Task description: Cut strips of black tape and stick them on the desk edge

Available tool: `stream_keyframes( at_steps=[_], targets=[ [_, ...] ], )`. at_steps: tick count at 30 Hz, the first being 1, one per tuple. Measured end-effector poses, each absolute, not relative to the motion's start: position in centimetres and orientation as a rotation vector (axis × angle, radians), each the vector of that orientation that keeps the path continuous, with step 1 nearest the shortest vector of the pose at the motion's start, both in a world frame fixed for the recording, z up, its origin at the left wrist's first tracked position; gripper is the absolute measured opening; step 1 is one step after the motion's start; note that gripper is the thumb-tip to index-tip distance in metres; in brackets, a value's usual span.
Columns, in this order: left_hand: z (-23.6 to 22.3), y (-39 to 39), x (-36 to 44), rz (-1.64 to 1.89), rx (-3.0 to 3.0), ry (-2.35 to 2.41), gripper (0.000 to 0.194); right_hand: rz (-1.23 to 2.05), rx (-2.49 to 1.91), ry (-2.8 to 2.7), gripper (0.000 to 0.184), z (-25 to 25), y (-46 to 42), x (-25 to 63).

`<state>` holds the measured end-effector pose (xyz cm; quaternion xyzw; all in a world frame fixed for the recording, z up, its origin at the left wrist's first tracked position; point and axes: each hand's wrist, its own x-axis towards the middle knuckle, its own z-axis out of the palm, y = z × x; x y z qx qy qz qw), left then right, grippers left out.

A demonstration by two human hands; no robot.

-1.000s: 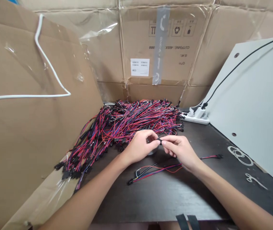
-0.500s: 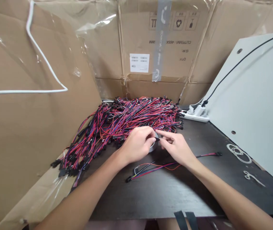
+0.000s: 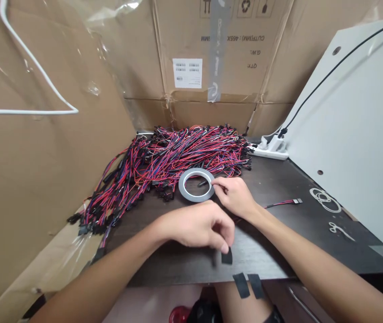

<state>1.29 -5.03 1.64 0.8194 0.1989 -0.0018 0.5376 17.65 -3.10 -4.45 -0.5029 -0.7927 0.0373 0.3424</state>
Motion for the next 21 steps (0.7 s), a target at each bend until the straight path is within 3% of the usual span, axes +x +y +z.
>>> stream_keyframes(
  at_steps=[6, 10, 15, 21],
  targets=[
    [2.3, -7.8, 1.5, -0.318, 2.112, 0.585, 0.012, 0.117, -1.29, -2.115, 0.023, -4.3, -3.0, 17.7],
    [2.4, -8.9, 1.4, -0.288, 2.19, 0.63, 0.035, 0.132, -1.277, -2.153, 0.022, -4.2, -2.9, 17.4],
    [1.8, -9.8, 1.0, -0.269, 2.241, 0.735, 0.019, 0.134, -1.273, -2.183, 0.021, -4.1, -2.9, 17.3],
    [0.9, -10.5, 0.7, -0.257, 2.258, 0.763, 0.02, 0.121, -1.295, -2.196, 0.022, -4.0, -2.9, 17.4]
  ],
)
